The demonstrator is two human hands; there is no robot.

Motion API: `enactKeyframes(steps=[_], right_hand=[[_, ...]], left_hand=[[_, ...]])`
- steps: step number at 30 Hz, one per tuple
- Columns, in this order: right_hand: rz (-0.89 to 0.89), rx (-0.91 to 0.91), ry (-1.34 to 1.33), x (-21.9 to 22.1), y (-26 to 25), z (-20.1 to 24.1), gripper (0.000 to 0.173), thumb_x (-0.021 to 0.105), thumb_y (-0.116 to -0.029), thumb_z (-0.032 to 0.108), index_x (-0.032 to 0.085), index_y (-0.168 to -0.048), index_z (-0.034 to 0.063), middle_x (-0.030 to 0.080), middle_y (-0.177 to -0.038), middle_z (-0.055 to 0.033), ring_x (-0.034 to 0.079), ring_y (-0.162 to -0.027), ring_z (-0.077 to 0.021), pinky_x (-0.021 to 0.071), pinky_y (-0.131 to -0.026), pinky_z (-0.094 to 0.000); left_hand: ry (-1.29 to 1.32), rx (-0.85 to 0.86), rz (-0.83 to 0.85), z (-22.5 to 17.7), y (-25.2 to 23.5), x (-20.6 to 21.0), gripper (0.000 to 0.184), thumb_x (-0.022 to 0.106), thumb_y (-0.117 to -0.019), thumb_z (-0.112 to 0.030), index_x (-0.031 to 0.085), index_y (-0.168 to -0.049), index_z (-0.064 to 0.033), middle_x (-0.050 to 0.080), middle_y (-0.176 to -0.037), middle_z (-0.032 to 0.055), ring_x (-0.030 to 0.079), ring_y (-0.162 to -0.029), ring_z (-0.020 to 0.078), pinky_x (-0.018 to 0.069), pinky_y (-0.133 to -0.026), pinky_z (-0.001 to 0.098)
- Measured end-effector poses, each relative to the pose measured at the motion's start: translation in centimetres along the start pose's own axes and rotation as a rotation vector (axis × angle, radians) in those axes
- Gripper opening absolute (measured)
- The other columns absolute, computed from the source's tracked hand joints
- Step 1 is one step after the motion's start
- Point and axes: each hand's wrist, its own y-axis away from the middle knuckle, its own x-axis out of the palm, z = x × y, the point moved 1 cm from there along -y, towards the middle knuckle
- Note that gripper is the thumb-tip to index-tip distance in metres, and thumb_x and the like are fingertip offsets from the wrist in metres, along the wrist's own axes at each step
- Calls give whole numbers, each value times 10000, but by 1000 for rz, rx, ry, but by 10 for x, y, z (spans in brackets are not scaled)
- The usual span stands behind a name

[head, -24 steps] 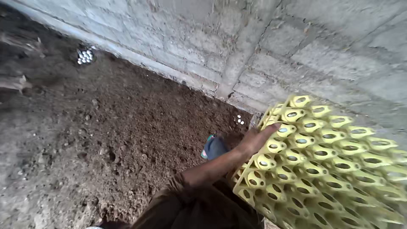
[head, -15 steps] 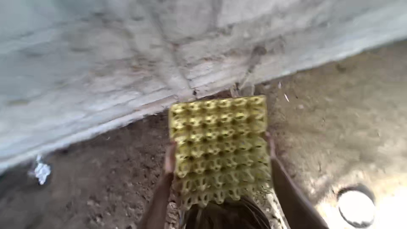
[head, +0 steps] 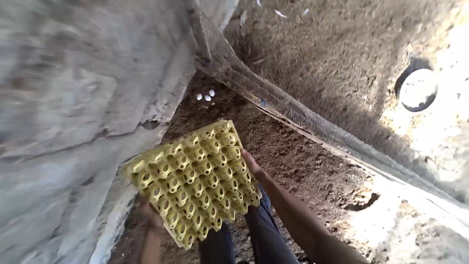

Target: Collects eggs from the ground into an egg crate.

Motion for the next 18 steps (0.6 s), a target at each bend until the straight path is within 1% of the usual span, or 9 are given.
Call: enactKeyframes(steps=[1, 2, 3, 5, 7, 10, 12, 15, 18], right_hand=[[-62, -17, -38, -12, -10, -10, 836, 502, -918, 679, 460, -1372, -20, 713, -1062, -17, 688, -940, -44, 593, -859, -275], [-109, -51, -69, -26, -23, -18, 795, 500, -928, 672, 464, -1344, -5, 718, -1025, 14, 693, -914, -27, 599, -833, -256], [-158, -78, -105, -42, -37, -29, 764, 494, -940, 651, 463, -1338, -1, 719, -1015, 21, 693, -907, -25, 601, -823, -253], [-282, -127, -137, -74, -63, -56, 725, 467, -962, 613, 461, -1339, -7, 714, -1017, 13, 689, -907, -26, 600, -819, -256], [-360, -178, -146, -108, -89, -83, 721, 442, -967, 614, 453, -1354, 6, 708, -1023, 13, 686, -915, -30, 600, -828, -265], [-385, -278, -236, -164, -134, -124, 795, 547, -871, 753, 523, -1303, 86, 739, -995, 33, 710, -903, -54, 617, -816, -296], [-394, -304, -252, -201, -154, -152, 781, 534, -870, 766, 542, -1302, 114, 741, -997, 33, 711, -904, -60, 616, -814, -303], [-431, -315, -227, -241, -177, -171, 739, 428, -953, 715, 527, -1364, 109, 728, -1061, 9, 696, -955, -63, 605, -849, -305], [-529, -321, -159, -263, -186, -175, 615, 269, -1064, 517, 459, -1432, 62, 688, -1134, -19, 668, -1008, -64, 586, -879, -296]], left_hand=[[-18, -17, 46, 18, -25, 11, 372, 264, -1043, -331, 484, -1232, -98, 684, -978, -139, 664, -929, -52, 585, -822, 178], [-46, -26, 81, 36, -51, 27, 352, 282, -1028, -304, 498, -1214, -98, 690, -960, -145, 666, -913, -61, 585, -812, 172], [-91, -36, 124, 50, -74, 45, 345, 258, -1038, -258, 492, -1220, -82, 673, -960, -147, 652, -910, -78, 573, -817, 155], [-164, -72, 218, 79, -111, 83, 376, 222, -1065, -186, 460, -1286, 4, 615, -997, -100, 606, -918, -90, 535, -838, 136], [-167, -90, 321, 118, -146, 115, 371, 224, -1067, -189, 468, -1277, -4, 633, -977, -105, 619, -897, -87, 543, -825, 135], [-103, -75, 538, 183, -203, 159, 381, 204, -1065, -244, 523, -1219, -107, 704, -963, -133, 672, -912, -52, 586, -827, 171], [-120, -67, 605, 221, -227, 186, 395, 188, -1068, -231, 550, -1182, -123, 712, -948, -139, 677, -903, -47, 588, -819, 176], [-196, -54, 680, 256, -252, 226, 430, 171, -1082, -237, 480, -1319, -55, 678, -1019, -110, 653, -937, -56, 572, -839, 169], [-213, -113, 683, 284, -265, 250, 422, 182, -1084, -218, 468, -1334, -35, 668, -998, -75, 646, -884, -47, 570, -792, 171]])
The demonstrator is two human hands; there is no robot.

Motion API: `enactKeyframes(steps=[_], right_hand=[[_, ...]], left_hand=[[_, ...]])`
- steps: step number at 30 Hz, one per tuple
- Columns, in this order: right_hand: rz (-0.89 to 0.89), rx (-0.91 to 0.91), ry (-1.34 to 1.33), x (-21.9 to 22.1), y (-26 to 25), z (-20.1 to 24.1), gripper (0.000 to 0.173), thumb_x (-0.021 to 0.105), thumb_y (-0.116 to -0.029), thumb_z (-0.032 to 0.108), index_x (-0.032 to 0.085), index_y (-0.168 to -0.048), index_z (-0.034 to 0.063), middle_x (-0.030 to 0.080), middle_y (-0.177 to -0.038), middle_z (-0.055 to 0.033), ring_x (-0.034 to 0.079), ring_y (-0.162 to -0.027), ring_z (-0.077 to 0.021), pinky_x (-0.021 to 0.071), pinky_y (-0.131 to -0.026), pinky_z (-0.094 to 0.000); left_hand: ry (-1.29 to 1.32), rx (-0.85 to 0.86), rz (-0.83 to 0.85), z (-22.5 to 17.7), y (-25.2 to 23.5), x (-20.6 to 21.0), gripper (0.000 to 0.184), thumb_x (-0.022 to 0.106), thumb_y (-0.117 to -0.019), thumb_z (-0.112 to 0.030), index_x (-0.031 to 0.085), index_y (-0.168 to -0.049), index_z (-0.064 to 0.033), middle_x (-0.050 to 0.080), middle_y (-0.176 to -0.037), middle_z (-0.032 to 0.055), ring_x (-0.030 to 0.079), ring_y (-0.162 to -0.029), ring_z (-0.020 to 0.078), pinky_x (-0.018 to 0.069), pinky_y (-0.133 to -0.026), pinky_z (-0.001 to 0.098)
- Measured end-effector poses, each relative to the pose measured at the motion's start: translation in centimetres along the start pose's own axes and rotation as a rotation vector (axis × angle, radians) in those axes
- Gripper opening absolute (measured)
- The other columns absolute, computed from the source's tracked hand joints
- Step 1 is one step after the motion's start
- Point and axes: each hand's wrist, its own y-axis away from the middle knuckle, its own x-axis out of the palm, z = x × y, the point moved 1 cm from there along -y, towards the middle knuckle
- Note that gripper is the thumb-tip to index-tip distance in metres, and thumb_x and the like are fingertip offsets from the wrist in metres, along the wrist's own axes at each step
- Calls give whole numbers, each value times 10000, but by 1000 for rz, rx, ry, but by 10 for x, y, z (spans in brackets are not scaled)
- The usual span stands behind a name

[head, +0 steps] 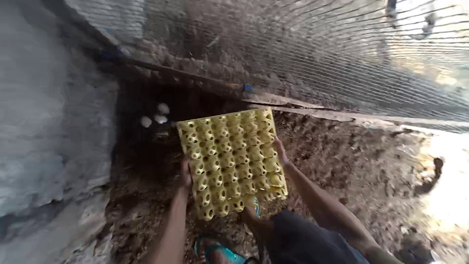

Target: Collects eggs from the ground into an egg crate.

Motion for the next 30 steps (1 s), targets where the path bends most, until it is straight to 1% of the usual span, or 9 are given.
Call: enactKeyframes(steps=[5, 8, 12, 17, 19, 22, 24, 27, 30], right_hand=[[-6, -209, -30, -4, -18, -13, 552, 321, -1072, 448, 370, -1465, 62, 701, -1159, 61, 674, -1032, 2, 594, -899, -231], [8, -271, -46, 5, -25, -19, 484, 284, -1090, 410, 360, -1458, 105, 686, -1151, 112, 661, -1033, 43, 585, -895, -193], [70, -284, -87, 7, -31, -18, 599, 528, -967, 636, 493, -1381, 205, 727, -1119, 125, 687, -1013, 23, 607, -867, -223], [-37, -102, 86, 4, -25, -14, 719, 437, -940, 756, 475, -1413, 215, 724, -1113, 96, 700, -984, 2, 629, -813, -251], [-137, 41, 396, -3, -21, 7, 639, 202, -1068, 581, 418, -1461, 126, 666, -1173, 11, 668, -1000, -55, 601, -840, -305], [-119, 43, 1051, -16, -21, 79, 532, 442, -1097, 368, 623, -1250, -108, 697, -1114, -265, 706, -963, -318, 574, -878, -523], [126, -241, 1340, 31, -19, 140, 471, 525, -1056, 364, 690, -1090, -76, 701, -941, -234, 684, -832, -318, 556, -786, -557], [529, -717, 1459, 183, -28, 171, 364, 517, -1026, 322, 720, -1002, 22, 706, -890, -110, 673, -732, -186, 580, -660, -417], [969, -630, 1663, 327, -83, 134, 254, 545, -1045, 148, 719, -1110, -24, 713, -1066, -220, 702, -980, -359, 552, -893, -569]], left_hand=[[-148, -21, 82, 22, -34, -1, 500, 239, -1117, -278, 424, -1480, 12, 598, -1327, 137, 598, -1143, 90, 513, -987, 291], [-162, -11, 88, 18, -46, -5, 484, 307, -1125, -301, 460, -1468, 3, 583, -1371, 186, 592, -1209, 165, 497, -1035, 355], [-178, 14, 137, 18, -54, -9, 535, 316, -1124, -352, 440, -1501, 7, 501, -1498, 204, 505, -1367, 214, 414, -1149, 404], [-184, -34, 162, 19, -63, -13, 532, 357, -1111, -404, 520, -1422, -4, 608, -1342, 191, 600, -1227, 206, 491, -1063, 412], [-161, -15, 188, 25, -72, -17, 511, 403, -1096, -408, 571, -1357, -2, 651, -1249, 169, 637, -1140, 191, 519, -1016, 409], [-192, -16, 186, 32, -77, -22, 557, 470, -1062, -493, 611, -1338, -29, 678, -1235, 157, 654, -1148, 214, 523, -1031, 451], [-237, -27, 188, 26, -72, -26, 584, 471, -1056, -523, 601, -1361, -42, 665, -1266, 168, 639, -1186, 246, 503, -1052, 485], [-411, -41, 243, 12, -63, -43, 652, 360, -1075, -566, 535, -1463, -72, 585, -1424, 190, 542, -1352, 295, 411, -1152, 532], [-806, -210, 287, -39, -26, -85, 739, 349, -1061, -609, 401, -1568, -74, 389, -1594, 231, 374, -1480, 387, 302, -1198, 597]])
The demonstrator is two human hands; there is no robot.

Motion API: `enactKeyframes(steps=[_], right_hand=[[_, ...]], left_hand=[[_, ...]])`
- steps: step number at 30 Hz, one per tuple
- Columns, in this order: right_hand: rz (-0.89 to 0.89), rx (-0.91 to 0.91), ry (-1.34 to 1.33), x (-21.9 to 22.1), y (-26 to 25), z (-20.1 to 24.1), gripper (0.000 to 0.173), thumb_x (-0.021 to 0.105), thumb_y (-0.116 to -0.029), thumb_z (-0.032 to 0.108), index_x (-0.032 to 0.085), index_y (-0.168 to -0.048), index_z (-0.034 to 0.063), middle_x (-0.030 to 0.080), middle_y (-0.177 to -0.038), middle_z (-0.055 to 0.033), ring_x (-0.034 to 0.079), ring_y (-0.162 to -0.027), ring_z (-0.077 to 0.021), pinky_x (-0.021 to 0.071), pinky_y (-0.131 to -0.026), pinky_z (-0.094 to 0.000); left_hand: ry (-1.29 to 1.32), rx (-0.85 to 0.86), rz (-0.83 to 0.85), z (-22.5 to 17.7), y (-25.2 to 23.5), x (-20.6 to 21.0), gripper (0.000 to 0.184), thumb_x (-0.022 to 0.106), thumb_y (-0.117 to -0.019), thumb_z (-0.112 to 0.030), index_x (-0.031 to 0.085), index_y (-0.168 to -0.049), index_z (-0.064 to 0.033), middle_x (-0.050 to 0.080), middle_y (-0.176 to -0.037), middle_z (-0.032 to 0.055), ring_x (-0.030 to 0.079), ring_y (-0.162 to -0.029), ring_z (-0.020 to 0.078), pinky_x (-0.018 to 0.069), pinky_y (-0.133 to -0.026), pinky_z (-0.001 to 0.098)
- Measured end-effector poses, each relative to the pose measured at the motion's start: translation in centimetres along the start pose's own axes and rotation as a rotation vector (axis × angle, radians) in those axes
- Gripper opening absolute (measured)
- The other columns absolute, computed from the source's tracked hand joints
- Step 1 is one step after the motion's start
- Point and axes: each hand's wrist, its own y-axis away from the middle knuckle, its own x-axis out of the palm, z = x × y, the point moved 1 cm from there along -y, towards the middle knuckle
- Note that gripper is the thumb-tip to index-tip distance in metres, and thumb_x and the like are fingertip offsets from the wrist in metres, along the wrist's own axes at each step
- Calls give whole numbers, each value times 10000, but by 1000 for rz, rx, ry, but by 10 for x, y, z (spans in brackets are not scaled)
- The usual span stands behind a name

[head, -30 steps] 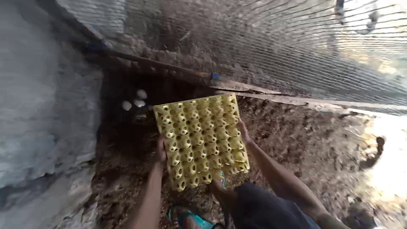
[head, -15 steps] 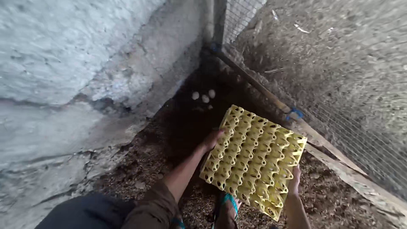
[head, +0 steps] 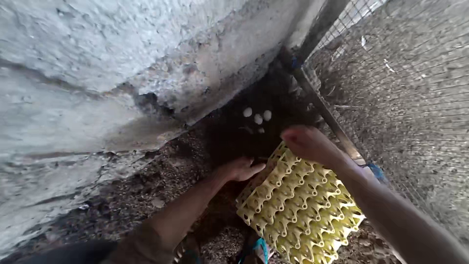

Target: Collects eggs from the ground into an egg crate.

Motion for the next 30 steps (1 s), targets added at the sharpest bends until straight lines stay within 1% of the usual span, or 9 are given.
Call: enactKeyframes(steps=[3, 7, 10, 13, 18, 20, 24, 28, 30], right_hand=[[239, 32, 144, 36, -132, -4, 273, 553, -1034, 151, 682, -1236, 20, 686, -1188, -252, 648, -1146, -444, 494, -972, -658], [152, 210, 59, 95, -214, -15, 343, 653, -977, 200, 672, -1248, -9, 646, -1284, -279, 611, -1225, -456, 486, -1006, -666], [-9, 348, -35, 125, -222, -16, 491, 681, -968, 279, 608, -1324, -51, 527, -1442, -306, 510, -1348, -474, 462, -1047, -661], [-118, 373, -85, 137, -222, -19, 601, 687, -947, 272, 514, -1445, -17, 430, -1538, -281, 433, -1423, -453, 447, -1101, -615], [68, 387, -161, 131, -214, -18, 501, 711, -923, 360, 650, -1312, 51, 611, -1360, -246, 570, -1270, -445, 457, -1009, -698], [148, 287, -54, 136, -212, -16, 491, 628, -966, 422, 671, -1312, 77, 578, -1412, -245, 506, -1338, -457, 369, -1070, -733], [426, 122, 122, 116, -201, -1, 439, 461, -1082, 368, 639, -1341, 62, 630, -1354, -228, 560, -1306, -431, 400, -1069, -702], [356, 87, 319, 114, -206, -17, 430, 442, -1070, 353, 693, -1273, 69, 615, -1375, -225, 517, -1345, -447, 405, -1070, -702], [301, 140, 276, 122, -201, -25, 539, 518, -1023, 519, 693, -1284, 81, 609, -1378, -241, 524, -1340, -450, 412, -1068, -706]], left_hand=[[-405, -132, 38, 4, 66, -44, 776, 440, -1029, -626, 402, -1559, -60, 388, -1572, 263, 421, -1426, 446, 373, -1125, 640], [-445, -147, -156, 2, 174, -68, 745, 398, -1024, -657, 376, -1587, -170, 475, -1499, 185, 490, -1365, 385, 429, -1082, 597], [-357, -104, -357, 38, 236, -58, 755, 370, -984, -735, 433, -1562, -255, 551, -1453, 129, 626, -1218, 334, 526, -971, 589], [-409, -109, -470, 85, 262, -52, 816, 328, -962, -781, 504, -1515, -207, 608, -1368, 188, 638, -1183, 411, 522, -905, 663], [-322, -91, -537, 87, 273, -69, 780, 353, -932, -809, 486, -1528, -324, 633, -1334, 84, 636, -1187, 273, 522, -932, 597], [-311, -1, -555, 79, 275, -71, 726, 397, -962, -750, 498, -1522, -300, 638, -1339, 63, 636, -1195, 233, 526, -954, 566], [-315, 61, -536, 77, 277, -69, 735, 419, -968, -724, 518, -1512, -240, 640, -1342, 74, 640, -1190, 237, 529, -947, 553], [-307, 1, -522, 85, 274, -74, 755, 421, -953, -748, 520, -1511, -248, 646, -1353, 47, 621, -1240, 234, 506, -1015, 552], [-334, -13, -562, 87, 272, -75, 758, 413, -940, -771, 545, -1490, -267, 663, -1317, 27, 642, -1192, 220, 528, -975, 541]])
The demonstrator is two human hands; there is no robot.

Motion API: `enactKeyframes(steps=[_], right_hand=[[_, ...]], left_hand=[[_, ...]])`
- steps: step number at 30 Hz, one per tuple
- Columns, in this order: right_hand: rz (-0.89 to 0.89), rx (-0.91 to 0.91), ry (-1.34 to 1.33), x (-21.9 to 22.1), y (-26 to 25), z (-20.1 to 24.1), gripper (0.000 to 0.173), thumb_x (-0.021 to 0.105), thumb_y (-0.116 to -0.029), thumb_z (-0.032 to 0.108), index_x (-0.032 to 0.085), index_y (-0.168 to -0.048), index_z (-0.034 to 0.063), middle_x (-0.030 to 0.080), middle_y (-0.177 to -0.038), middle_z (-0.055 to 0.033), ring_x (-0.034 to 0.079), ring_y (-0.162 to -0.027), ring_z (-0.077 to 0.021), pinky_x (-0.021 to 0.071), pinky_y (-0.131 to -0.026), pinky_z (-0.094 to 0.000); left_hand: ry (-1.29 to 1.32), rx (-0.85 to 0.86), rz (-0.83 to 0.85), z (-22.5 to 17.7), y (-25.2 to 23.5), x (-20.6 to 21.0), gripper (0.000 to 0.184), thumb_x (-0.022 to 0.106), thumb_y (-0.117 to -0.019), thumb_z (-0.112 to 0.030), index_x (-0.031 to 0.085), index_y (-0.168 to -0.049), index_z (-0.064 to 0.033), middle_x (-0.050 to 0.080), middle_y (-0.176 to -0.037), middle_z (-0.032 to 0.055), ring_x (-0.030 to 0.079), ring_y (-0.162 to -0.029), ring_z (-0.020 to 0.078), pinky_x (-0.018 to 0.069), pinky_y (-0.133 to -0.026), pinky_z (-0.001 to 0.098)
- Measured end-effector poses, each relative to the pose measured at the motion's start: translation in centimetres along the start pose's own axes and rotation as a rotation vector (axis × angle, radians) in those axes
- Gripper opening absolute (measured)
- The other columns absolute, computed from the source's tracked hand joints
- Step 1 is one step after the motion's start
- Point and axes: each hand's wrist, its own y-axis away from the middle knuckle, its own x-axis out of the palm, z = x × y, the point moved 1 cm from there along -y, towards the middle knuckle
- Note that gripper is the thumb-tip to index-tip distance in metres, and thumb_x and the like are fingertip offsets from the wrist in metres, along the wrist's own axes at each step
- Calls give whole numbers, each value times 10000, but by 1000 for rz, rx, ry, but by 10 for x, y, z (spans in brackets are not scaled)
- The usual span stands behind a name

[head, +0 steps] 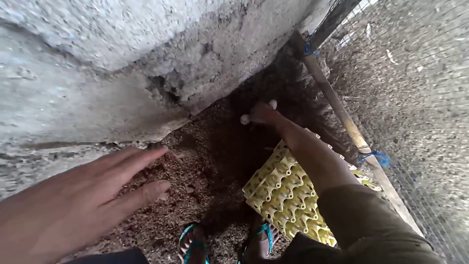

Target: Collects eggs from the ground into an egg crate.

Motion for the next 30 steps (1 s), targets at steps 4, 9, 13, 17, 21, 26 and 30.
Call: enactKeyframes(steps=[4, 9, 13, 17, 21, 26, 30], right_hand=[[-6, 101, -18, 7, 4, 6, 773, 559, -928, 665, 558, -1465, 108, 434, -1540, -290, 381, -1431, -510, 290, -1109, -762], [27, 10, 163, 9, 10, 16, 571, 604, -978, 472, 661, -1309, 10, 570, -1410, -286, 445, -1388, -497, 332, -1094, -737], [95, 13, 90, 4, 5, 11, 598, 600, -1001, 409, 527, -1477, 54, 537, -1443, -302, 435, -1392, -518, 289, -1116, -756], [198, 2, -12, 6, 4, 20, 448, 563, -1039, 313, 630, -1304, -42, 612, -1327, -304, 558, -1281, -483, 412, -1035, -718], [259, -56, 64, -5, 9, 25, 401, 510, -1061, 261, 634, -1299, -37, 613, -1338, -291, 557, -1288, -472, 392, -1043, -725], [193, 78, -100, -25, 21, 9, 330, 517, -1052, 219, 671, -1202, -31, 652, -1243, -255, 627, -1154, -406, 471, -954, -652], [163, 210, 18, -8, 22, -8, 360, 598, -1011, 224, 669, -1189, -81, 630, -1291, -297, 585, -1244, -465, 439, -1008, -699]], left_hand=[[-2, -26, 26, 5, -2, 1, 752, 396, -936, -787, 516, -1508, -314, 649, -1344, -4, 645, -1194, 199, 536, -979, 525], [6, -24, 3, 21, 2, 5, 781, 385, -930, -804, 507, -1514, -299, 650, -1328, -14, 655, -1167, 167, 554, -982, 493], [-5, -36, -27, 18, 12, 9, 756, 387, -932, -799, 510, -1511, -327, 662, -1315, -16, 669, -1136, 164, 565, -946, 487], [-5, -44, -31, 21, 16, 7, 760, 378, -929, -811, 512, -1508, -337, 649, -1343, -33, 657, -1168, 155, 552, -982, 483], [-13, -57, -25, 19, 15, 6, 789, 383, -922, -815, 511, -1513, -308, 649, -1346, -19, 656, -1181, 180, 547, -991, 507], [-18, 2, -19, 12, 4, 6, 772, 395, -926, -804, 517, -1505, -309, 668, -1287, -18, 672, -1131, 172, 572, -937, 493], [-33, -28, 40, 4, -8, -1, 804, 361, -919, -823, 503, -1516, -304, 653, -1347, -10, 650, -1197, 184, 531, -1008, 529]])
